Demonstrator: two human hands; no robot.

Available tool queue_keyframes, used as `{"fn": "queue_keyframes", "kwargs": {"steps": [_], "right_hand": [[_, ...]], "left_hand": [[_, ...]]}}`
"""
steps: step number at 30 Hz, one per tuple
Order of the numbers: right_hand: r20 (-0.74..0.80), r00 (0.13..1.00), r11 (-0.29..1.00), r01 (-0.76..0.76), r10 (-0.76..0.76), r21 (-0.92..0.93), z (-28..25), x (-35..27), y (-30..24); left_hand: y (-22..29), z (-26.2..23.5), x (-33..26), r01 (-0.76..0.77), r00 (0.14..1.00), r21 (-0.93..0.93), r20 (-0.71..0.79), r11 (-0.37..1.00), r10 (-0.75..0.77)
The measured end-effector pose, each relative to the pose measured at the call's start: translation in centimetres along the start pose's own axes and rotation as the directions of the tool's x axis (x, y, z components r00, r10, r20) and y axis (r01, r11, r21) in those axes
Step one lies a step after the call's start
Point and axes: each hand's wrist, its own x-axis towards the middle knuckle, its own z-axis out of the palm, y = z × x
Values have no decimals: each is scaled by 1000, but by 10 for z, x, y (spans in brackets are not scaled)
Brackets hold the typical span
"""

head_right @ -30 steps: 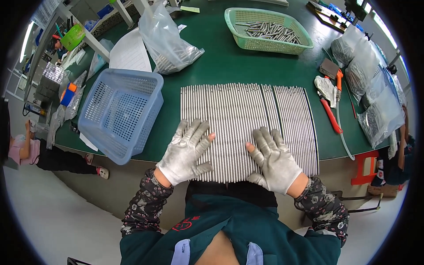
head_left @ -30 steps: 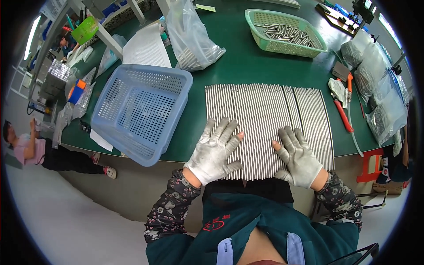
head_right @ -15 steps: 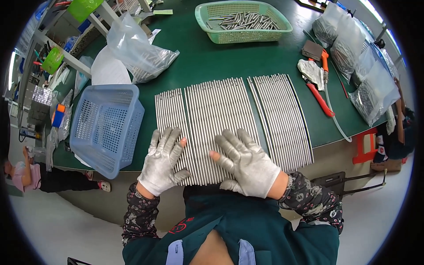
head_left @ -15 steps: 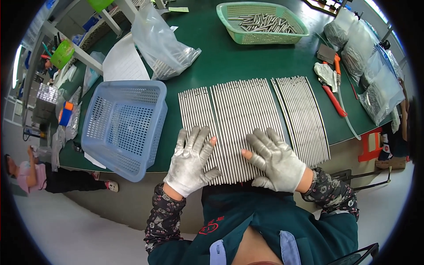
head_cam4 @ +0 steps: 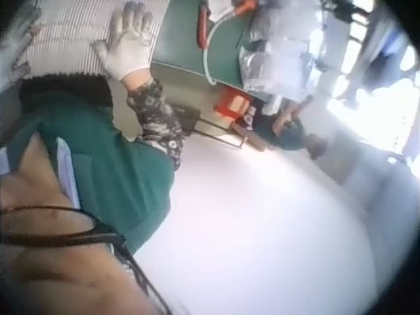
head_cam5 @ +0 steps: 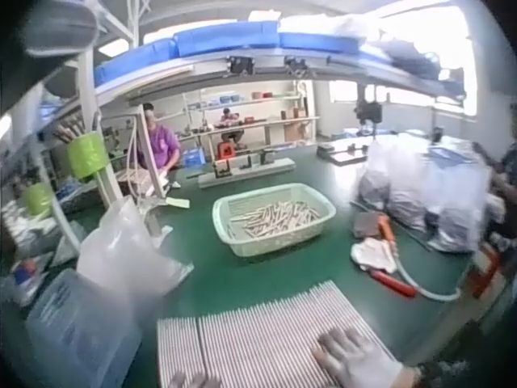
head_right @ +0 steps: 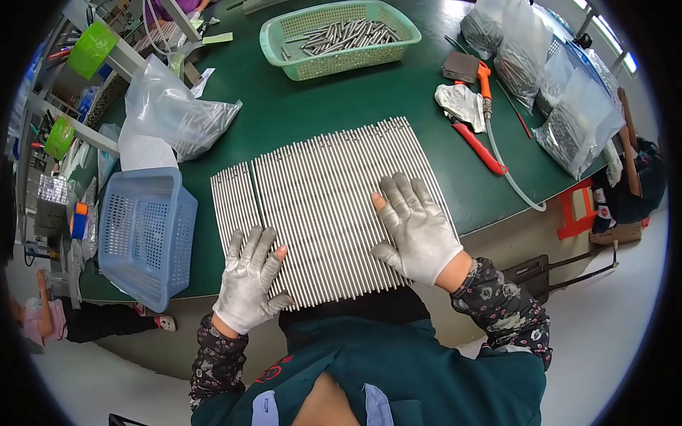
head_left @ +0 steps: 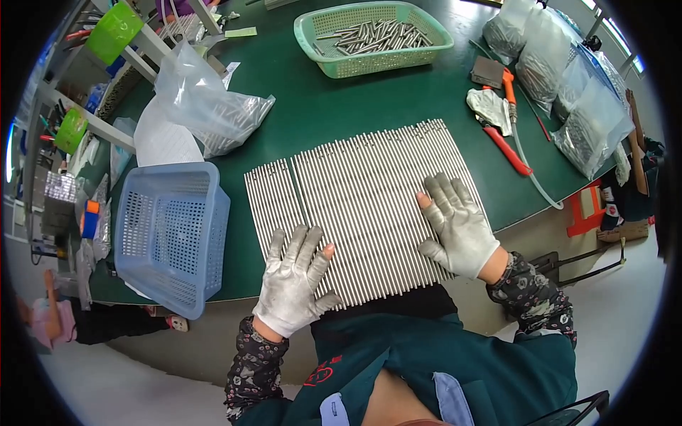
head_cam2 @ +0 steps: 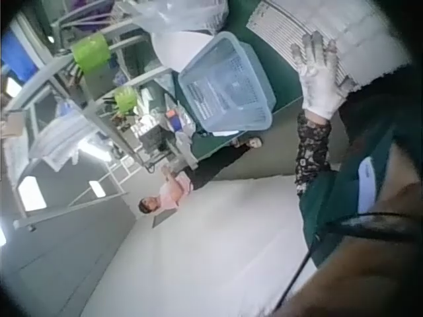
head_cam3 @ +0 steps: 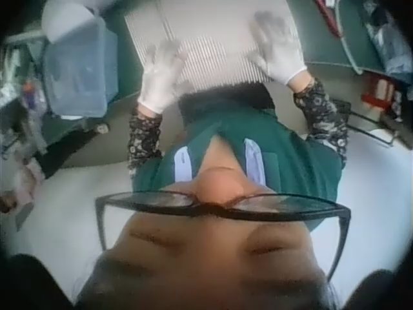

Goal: Organizing and aligning thin metal rods on a workbench in a manufacturing environment.

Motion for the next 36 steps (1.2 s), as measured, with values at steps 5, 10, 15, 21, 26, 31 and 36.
{"fn": "queue_keyframes", "kwargs": {"steps": [5, 10, 15, 21, 26, 31, 36], "right_hand": [[28, 999, 999, 23, -24, 32, -18, -20, 15], [18, 998, 996, 54, -55, 65, -15, -55, 39], [-78, 977, 959, 210, -198, 189, -12, -62, 34], [-108, 973, 967, 217, -204, 131, 6, -61, 39], [-181, 958, 959, 249, -222, 139, 12, -56, 42], [-181, 954, 957, 264, -240, 120, 15, -56, 44], [-224, 950, 938, 268, -219, 221, 8, -54, 42]], "left_hand": [[-2, 1, 0, 1, 1000, 55, 31, 998, -2], [32, -5, 12, -17, 994, 26, 110, 1000, 14], [95, 11, 57, -62, 985, -89, 156, 994, 76], [120, 33, 85, -45, 993, -97, 102, 994, 55], [123, 42, 91, -9, 998, -47, 62, 999, 12], [126, 41, 92, 5, 997, -17, 77, 1000, -3], [129, 38, 94, 33, 997, -61, 74, 998, -28]]}}
